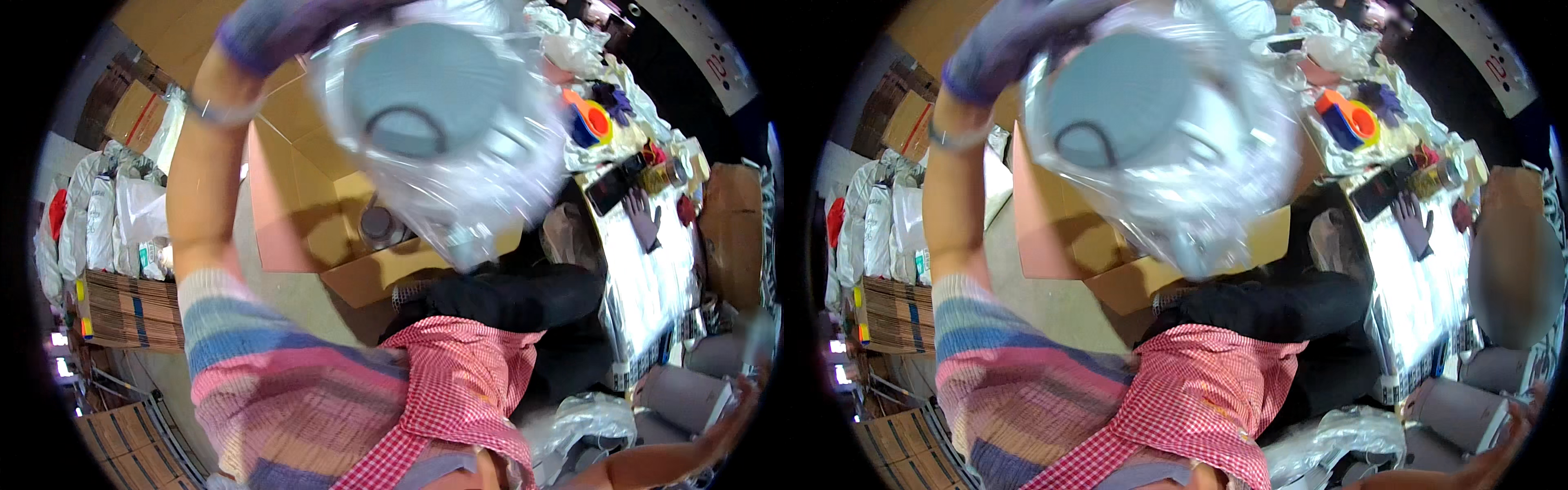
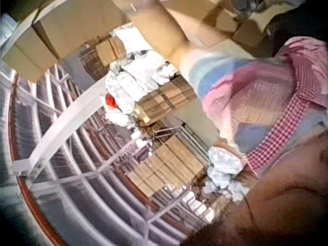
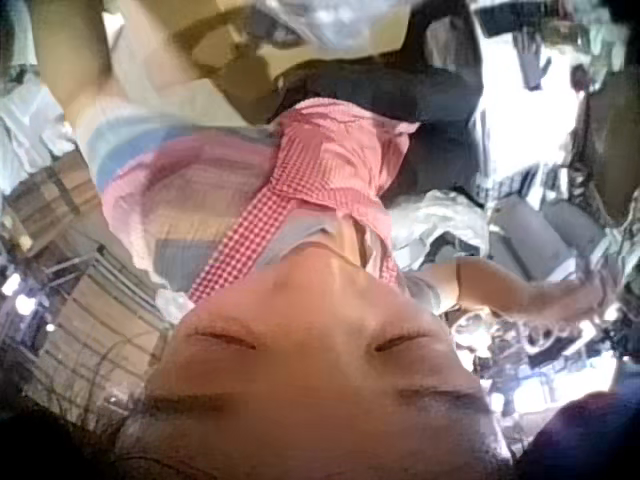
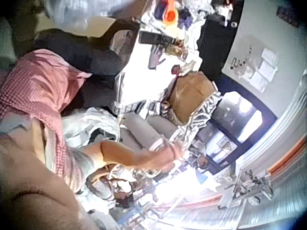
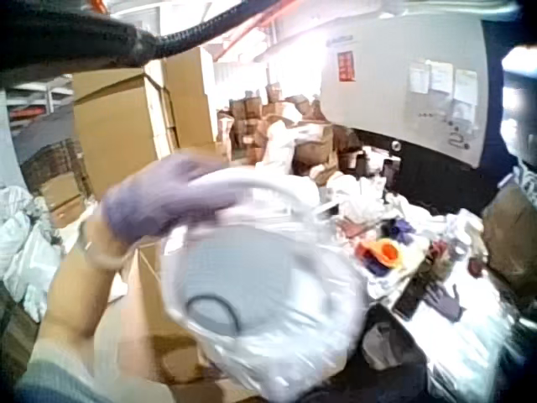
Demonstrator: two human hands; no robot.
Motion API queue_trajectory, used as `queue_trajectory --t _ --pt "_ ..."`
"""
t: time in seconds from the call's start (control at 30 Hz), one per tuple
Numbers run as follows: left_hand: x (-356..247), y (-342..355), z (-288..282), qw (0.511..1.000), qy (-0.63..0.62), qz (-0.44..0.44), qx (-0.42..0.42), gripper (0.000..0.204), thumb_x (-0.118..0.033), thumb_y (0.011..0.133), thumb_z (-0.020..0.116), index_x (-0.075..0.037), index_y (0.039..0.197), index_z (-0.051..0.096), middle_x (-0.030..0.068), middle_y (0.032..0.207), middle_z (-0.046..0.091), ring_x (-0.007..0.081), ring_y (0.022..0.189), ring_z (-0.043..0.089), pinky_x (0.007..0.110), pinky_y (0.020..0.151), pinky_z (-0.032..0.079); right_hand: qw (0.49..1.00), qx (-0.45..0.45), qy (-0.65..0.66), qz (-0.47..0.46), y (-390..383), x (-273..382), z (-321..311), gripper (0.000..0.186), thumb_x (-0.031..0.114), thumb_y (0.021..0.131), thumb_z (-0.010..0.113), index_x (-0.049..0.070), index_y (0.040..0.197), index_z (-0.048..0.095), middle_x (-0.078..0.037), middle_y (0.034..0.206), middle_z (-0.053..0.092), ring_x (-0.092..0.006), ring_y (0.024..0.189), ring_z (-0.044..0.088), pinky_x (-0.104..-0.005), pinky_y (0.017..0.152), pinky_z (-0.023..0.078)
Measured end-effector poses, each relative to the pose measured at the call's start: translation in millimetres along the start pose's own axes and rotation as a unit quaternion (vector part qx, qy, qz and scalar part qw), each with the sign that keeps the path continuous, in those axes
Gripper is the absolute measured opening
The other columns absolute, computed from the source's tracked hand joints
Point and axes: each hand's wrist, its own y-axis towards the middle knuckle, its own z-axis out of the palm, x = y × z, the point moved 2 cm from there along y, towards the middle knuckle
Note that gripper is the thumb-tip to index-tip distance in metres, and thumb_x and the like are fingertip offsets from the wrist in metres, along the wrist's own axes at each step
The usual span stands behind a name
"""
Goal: The person repeatedly picks up gray electric kettles, wraps them in clear plastic bags, and places them into a cardboard box. The process involves handling the kettles by their handles and bodies, ensuring they are fully enclosed in the plastic before stacking them in the box.
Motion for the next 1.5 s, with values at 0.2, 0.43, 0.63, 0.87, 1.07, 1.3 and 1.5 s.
queue_trajectory --t 0.2,0.43,0.63,0.87,1.07,1.3,1.5 --pt "77 -265 115 0.714 -0.334 -0.583 -0.194 0.036 -0.022 0.098 0.061 0.003 0.124 0.063 0.0091 0.108 0.068 0.0141 0.093 0.061 0.03 0.083 0.053 0.944 0.175 0.241 0.145 -45 -10 161 0.012 0.009 0.097 0.059 0.003 0.107 0.06 -0.014 0.133 0.053 -0.0229 0.118 0.054 -0.0297 0.087 0.047" --pt "49 -442 312 0.367 -0.28 -0.819 -0.341 0.057 -0.03 0.071 0.089 0.008 0.105 0.064 0.0171 0.097 0.07 0.028 0.079 0.069 0.043 0.067 0.057 0.935 0.22 0.199 0.195 -85 -37 199 0.019 0.014 0.095 0.063 0.003 0.11 0.06 -0.014 0.138 0.051 -0.0228 0.116 0.055 -0.0322 0.086 0.047" --pt "7 -561 370 0.304 -0.253 -0.895 -0.204 0.061 -0.033 0.073 0.086 0.0 0.12 0.063 0.0152 0.099 0.071 0.0258 0.08 0.068 0.042 0.07 0.056 0.908 0.266 0.184 0.264 -125 -61 193 0.021 0.016 0.096 0.063 0.003 0.112 0.06 -0.014 0.133 0.053 -0.0225 0.111 0.057 -0.0301 0.079 0.05" --pt "-62 -536 487 0.361 -0.124 -0.909 -0.17 0.063 -0.025 0.076 0.08 -0.016 0.134 0.057 0.0112 0.112 0.069 0.0265 0.105 0.066 0.038 0.092 0.053 0.824 0.37 0.261 0.339 -181 -40 229 0.027 0.018 0.095 0.066 0.001 0.115 0.06 -0.015 0.133 0.052 -0.0281 0.122 0.053 -0.0361 0.092 0.049" --pt "19 -472 476 0.51 -0.046 -0.854 -0.087 0.066 -0.02 0.081 0.077 -0.009 0.14 0.049 0.0133 0.128 0.062 0.0258 0.114 0.062 0.037 0.098 0.049 0.811 0.394 0.216 0.373 -156 -47 194 0.032 0.021 0.09 0.07 0.001 0.113 0.063 -0.014 0.122 0.062 -0.0307 0.113 0.06 -0.0371 0.093 0.048" --pt "30 -387 451 0.684 0.221 -0.688 -0.099 0.061 -0.022 0.086 0.073 -0.005 0.139 0.049 0.0152 0.128 0.062 0.0272 0.115 0.061 0.036 0.097 0.051 0.947 0.176 0.072 0.258 -99 -179 102 0.036 0.023 0.083 0.076 0.003 0.11 0.064 -0.015 0.116 0.064 -0.0303 0.109 0.061 -0.0391 0.096 0.046" --pt "31 -265 441 0.845 0.264 -0.43 -0.179 0.057 -0.023 0.09 0.07 -0.001 0.138 0.049 0.0167 0.127 0.062 0.0284 0.116 0.061 0.036 0.096 0.052 0.796 -0.311 -0.492 0.167 -113 -384 -91 0.049 0.04 0.088 0.071 -0.002 0.112 0.065 -0.015 0.101 0.066 -0.0271 0.097 0.061 -0.0393 0.088 0.046"
